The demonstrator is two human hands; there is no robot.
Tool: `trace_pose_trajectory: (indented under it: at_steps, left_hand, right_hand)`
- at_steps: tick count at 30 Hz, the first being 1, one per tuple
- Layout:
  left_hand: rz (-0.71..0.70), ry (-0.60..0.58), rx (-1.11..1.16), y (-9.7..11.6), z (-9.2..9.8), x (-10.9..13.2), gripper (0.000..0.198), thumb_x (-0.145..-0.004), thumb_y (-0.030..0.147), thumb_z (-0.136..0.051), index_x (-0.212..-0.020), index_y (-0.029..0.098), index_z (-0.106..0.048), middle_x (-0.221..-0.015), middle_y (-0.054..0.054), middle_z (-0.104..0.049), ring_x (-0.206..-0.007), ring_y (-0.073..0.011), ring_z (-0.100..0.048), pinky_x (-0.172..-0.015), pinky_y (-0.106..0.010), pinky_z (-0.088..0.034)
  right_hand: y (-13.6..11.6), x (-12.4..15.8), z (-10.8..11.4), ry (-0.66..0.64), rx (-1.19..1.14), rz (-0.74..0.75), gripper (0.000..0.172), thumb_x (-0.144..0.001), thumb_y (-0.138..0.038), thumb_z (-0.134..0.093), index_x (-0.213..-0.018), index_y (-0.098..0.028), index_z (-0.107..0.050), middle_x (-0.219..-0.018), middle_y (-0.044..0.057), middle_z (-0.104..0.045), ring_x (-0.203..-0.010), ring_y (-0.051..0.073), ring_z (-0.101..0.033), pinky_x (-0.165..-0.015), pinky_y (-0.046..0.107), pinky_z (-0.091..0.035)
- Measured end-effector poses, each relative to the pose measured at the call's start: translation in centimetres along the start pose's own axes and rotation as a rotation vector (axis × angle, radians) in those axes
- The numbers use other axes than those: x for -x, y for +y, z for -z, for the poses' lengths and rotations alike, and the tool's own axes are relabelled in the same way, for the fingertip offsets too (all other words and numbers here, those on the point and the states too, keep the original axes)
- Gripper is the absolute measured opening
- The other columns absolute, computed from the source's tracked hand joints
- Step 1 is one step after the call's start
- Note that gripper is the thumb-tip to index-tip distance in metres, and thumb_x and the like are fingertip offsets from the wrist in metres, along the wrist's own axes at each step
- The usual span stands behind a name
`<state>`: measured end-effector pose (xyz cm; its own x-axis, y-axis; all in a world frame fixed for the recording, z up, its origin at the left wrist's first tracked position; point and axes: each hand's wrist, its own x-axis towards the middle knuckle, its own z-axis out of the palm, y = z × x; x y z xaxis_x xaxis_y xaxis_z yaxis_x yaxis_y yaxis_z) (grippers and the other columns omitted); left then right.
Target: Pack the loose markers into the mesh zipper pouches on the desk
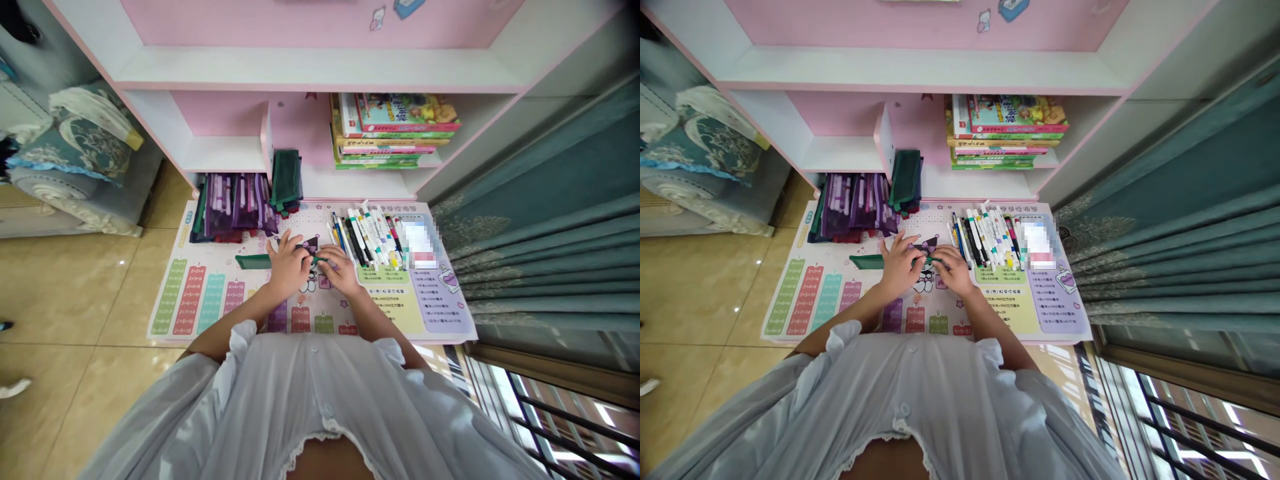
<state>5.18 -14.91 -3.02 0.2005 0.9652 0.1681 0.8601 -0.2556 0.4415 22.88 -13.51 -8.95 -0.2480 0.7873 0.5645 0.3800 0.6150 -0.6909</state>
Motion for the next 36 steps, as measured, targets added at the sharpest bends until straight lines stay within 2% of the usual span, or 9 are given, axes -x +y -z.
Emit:
trace_pose_trajectory:
  at_steps: [6,16,26,36]
  left_hand:
    - [0.006,-0.017,0.016,0.1,0.3,-0.1,0.020,-0.091,0.027,-0.052,-0.079,0.022,-0.067,-0.137,-0.006,-0.059,-0.145,-0.0357,-0.031,-0.111,-0.074,-0.016]
    - [0.020,-0.021,0.017,-0.2,0.4,-0.1,0.019,-0.090,0.026,-0.053,-0.079,0.023,-0.068,-0.137,-0.006,-0.059,-0.145,-0.0362,-0.031,-0.111,-0.074,-0.016]
    - [0.016,-0.034,0.030,-0.3,0.6,0.0,0.020,-0.090,0.027,-0.053,-0.080,0.023,-0.069,-0.138,-0.007,-0.058,-0.145,-0.0371,-0.030,-0.111,-0.075,-0.015]
    - [0.046,-0.020,0.020,-0.9,1.0,-0.2,0.019,-0.088,0.025,-0.054,-0.076,0.023,-0.068,-0.136,-0.006,-0.059,-0.144,-0.0377,-0.031,-0.111,-0.076,-0.016]
  right_hand:
    - [-0.2,-0.1,0.0,0.015,0.010,0.026,0.013,-0.095,-0.032,-0.055,-0.094,-0.026,-0.067,-0.093,0.006,-0.072,-0.106,0.025,-0.065,-0.094,0.048,-0.054]
    - [0.0,0.0,-0.2,-0.007,0.031,-0.037,0.023,-0.095,-0.041,-0.052,-0.091,-0.027,-0.069,-0.092,0.006,-0.073,-0.105,0.026,-0.066,-0.095,0.050,-0.054]
    - [-0.2,-0.1,-0.2,-0.001,0.023,-0.001,0.020,-0.095,-0.039,-0.053,-0.092,-0.026,-0.069,-0.092,0.006,-0.073,-0.105,0.026,-0.065,-0.094,0.049,-0.054]
    - [0.1,-0.1,0.2,0.009,0.029,-0.041,0.023,-0.095,-0.042,-0.053,-0.088,-0.026,-0.068,-0.090,0.006,-0.074,-0.103,0.026,-0.066,-0.094,0.049,-0.054]
